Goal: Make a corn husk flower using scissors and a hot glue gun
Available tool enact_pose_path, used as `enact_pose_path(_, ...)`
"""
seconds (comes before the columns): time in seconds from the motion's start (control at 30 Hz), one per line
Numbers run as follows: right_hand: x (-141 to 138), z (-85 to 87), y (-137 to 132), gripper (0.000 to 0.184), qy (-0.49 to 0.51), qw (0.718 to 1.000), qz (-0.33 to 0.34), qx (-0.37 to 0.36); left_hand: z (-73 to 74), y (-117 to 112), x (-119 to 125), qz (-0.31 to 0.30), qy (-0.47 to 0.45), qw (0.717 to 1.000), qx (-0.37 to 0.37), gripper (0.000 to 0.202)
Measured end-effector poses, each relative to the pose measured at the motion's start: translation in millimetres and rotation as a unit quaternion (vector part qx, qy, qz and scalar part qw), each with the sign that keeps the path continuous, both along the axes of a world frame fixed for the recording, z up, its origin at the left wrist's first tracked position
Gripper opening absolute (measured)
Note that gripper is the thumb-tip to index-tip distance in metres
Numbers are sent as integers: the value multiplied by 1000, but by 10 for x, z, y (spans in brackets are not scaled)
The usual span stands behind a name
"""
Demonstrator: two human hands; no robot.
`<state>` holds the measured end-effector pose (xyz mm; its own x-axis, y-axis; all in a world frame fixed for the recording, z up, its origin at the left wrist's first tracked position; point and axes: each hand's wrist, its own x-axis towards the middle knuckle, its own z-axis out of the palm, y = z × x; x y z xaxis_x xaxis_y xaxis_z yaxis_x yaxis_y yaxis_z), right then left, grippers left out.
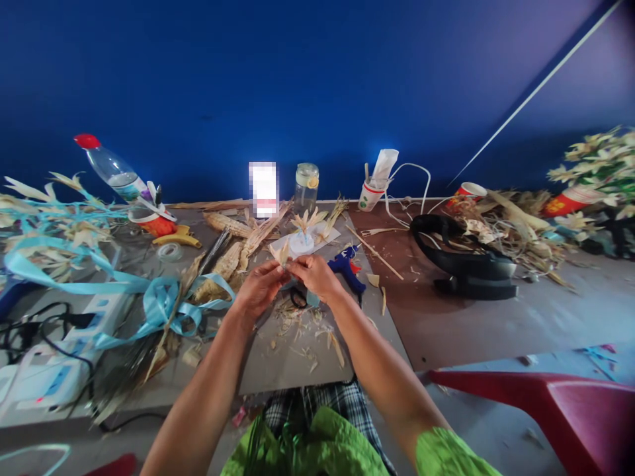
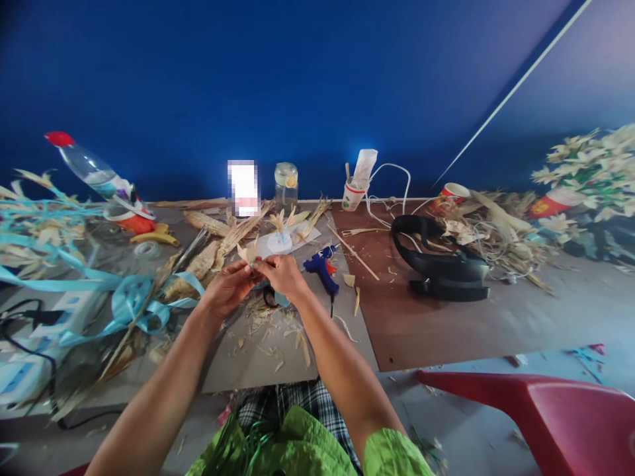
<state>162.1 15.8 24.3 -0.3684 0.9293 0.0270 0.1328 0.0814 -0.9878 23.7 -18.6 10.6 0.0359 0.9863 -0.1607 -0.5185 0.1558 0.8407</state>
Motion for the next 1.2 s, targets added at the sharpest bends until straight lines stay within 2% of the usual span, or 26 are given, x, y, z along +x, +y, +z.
enact_pose_path(0.13,10,-20,12,43,-73,995,-43,54,-35,24,13,10,6,1000,-9,19)
enact_pose_path(0.3,-19,35,-55,24,-138,979,-105,110,-72,50,58,25,12,1000,7,20)
enact_pose_path(0.5,-60,31,-112,24,-222,955,-57,187,-91,77,91,41,25,999,12,20)
enact_pose_path(0.67,-70,40,-134,28,-278,930,-19,240,-45,75,115,101,21,995,-3,19)
enact_pose_path(0.77,-74,43,-154,27,-283,925,-18,255,-6,74,82,106,23,994,3,21)
enact_pose_path(0.97,-69,29,-154,27,-283,920,-37,268,10,79,10,92,108,988,61,21)
enact_pose_path(1.2,-86,-3,-159,28,-282,920,-53,267,11,100,24,107,141,982,62,24)
